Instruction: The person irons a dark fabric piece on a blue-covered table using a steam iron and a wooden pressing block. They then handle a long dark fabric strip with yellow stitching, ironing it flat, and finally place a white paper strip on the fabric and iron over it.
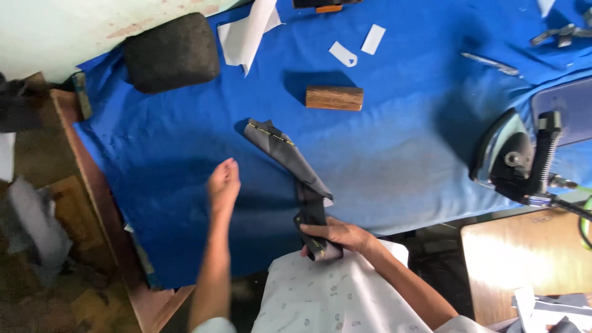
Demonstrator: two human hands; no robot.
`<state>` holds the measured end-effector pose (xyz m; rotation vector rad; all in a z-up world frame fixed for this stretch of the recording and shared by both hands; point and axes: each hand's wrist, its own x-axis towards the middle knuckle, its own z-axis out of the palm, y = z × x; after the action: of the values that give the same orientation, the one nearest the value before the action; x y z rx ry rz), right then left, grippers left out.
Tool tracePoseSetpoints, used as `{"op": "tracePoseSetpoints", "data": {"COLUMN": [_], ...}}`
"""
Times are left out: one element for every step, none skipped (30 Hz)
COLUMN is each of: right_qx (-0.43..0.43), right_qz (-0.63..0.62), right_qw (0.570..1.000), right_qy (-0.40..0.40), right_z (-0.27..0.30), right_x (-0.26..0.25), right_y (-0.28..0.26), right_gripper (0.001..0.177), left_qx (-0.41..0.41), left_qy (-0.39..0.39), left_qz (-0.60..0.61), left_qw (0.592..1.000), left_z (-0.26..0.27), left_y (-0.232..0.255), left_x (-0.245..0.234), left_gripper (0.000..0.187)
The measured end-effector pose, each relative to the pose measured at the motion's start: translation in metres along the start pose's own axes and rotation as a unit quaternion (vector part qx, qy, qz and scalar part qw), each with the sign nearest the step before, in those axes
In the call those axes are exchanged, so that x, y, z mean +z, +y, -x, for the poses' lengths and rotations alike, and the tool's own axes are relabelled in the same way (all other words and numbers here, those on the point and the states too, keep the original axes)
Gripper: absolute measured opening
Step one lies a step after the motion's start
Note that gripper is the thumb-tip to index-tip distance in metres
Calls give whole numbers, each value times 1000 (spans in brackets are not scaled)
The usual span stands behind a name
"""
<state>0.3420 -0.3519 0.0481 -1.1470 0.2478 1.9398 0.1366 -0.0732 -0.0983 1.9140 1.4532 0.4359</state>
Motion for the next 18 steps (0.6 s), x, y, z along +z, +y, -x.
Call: {"op": "tracePoseSetpoints", "data": {"right_qx": [6,13,12,11,10,9,1,-7,-9,-10,-10,-10,-52,-93,-91,-194,-291,-289], "right_qz": [17,34,31,55,79,76,98,120,115,140,166,163,294,417,421,467,498,502], "right_qw": [1000,999,999,998,997,997,995,992,993,985,970,970,922,849,848,753,632,631], "right_qy": [-14,-28,-26,-17,-6,-3,11,26,29,104,176,178,248,311,309,421,518,515], "right_z": [-2,-3,3,9,17,13,10,6,13,19,25,30,33,36,29,21,14,15], "right_x": [-3,-6,-4,-4,-4,-24,-44,-65,-86,-108,-130,-149,-168,-186,-200,-214,-228,-219], "right_y": [3,6,1,-3,-7,1,7,12,12,12,12,8,3,-1,3,8,13,6], "right_gripper": [40,37,37,36,35,35,40,47,47,35,25,25,35,45,45,26,29,29], "left_qx": [47,93,94,86,77,79,105,131,134,76,15,16,-53,-122,-125,-116,-108,-112], "left_qy": [53,107,104,116,127,123,107,91,86,97,108,105,123,141,144,125,105,107], "left_qz": [26,52,53,-65,-182,-180,-157,-134,-133,-37,58,58,107,155,156,209,263,264], "left_qw": [997,989,989,987,972,973,976,978,978,992,992,993,985,970,969,963,953,952], "left_z": [-2,-4,-14,-23,-30,-36,-44,-52,-53,-55,-56,-58,-58,-60,-43,-26,-9,4], "left_y": [8,16,21,25,30,38,47,57,63,70,76,68,59,49,53,57,60,33], "left_x": [25,51,65,80,97,91,86,82,65,47,29,11,-8,-28,-47,-66,-83,-82], "left_gripper": [29,39,39,57,76,76,49,32,32,26,20,20,26,37,37,37,38,38]}}
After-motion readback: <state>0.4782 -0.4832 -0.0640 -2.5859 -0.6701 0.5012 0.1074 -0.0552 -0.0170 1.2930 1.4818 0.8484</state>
